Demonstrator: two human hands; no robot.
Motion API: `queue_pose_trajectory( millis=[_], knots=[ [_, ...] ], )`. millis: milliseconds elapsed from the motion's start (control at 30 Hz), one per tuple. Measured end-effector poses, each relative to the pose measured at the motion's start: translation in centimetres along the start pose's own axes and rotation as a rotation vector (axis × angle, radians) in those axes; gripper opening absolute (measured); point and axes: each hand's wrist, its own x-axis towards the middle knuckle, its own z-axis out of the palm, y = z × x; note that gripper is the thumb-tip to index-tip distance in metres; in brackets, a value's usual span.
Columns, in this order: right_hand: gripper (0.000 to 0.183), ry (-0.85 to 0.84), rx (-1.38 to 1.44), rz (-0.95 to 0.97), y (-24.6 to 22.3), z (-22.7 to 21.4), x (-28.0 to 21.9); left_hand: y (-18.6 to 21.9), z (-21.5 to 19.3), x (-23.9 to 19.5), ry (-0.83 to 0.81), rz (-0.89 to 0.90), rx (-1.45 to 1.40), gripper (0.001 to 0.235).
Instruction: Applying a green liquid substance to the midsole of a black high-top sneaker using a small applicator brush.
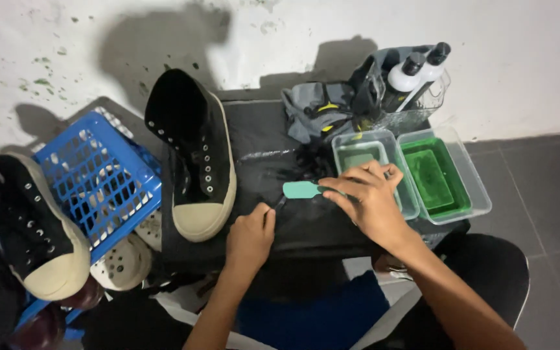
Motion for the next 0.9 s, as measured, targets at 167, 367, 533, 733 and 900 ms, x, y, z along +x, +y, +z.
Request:
queue_pose_trajectory(
  millis=[167,367,533,733,900],
  knots=[
    [0.013,-0.038,-0.091,0.064,0.6,0.6,-0.9,0.0,0.1,-0.4,-0.015,-0.011,-0.039,0.030],
    [0.021,-0.043,-0.166,0.029,1.1,0.6,-0.6,0.2,0.2,-0.3,-0.024,-0.044,-0.017,0.030],
    [0.029,-0.031,-0.242,-0.010,1.4,0.5,-0.9,-0.3,1.1,0.3,-0.051,-0.090,0.035,0.030],
    [0.044,-0.140,-0.144,0.028,1.3,0.2,-1.0,0.5,0.0,-0.6,-0.038,-0.067,0.004,0.028],
    [0.040,-0.137,-0.138,0.007,1.3,0.1,-1.0,0.0,0.7,-0.3,0.025,-0.010,0.002,0.028]
  ],
)
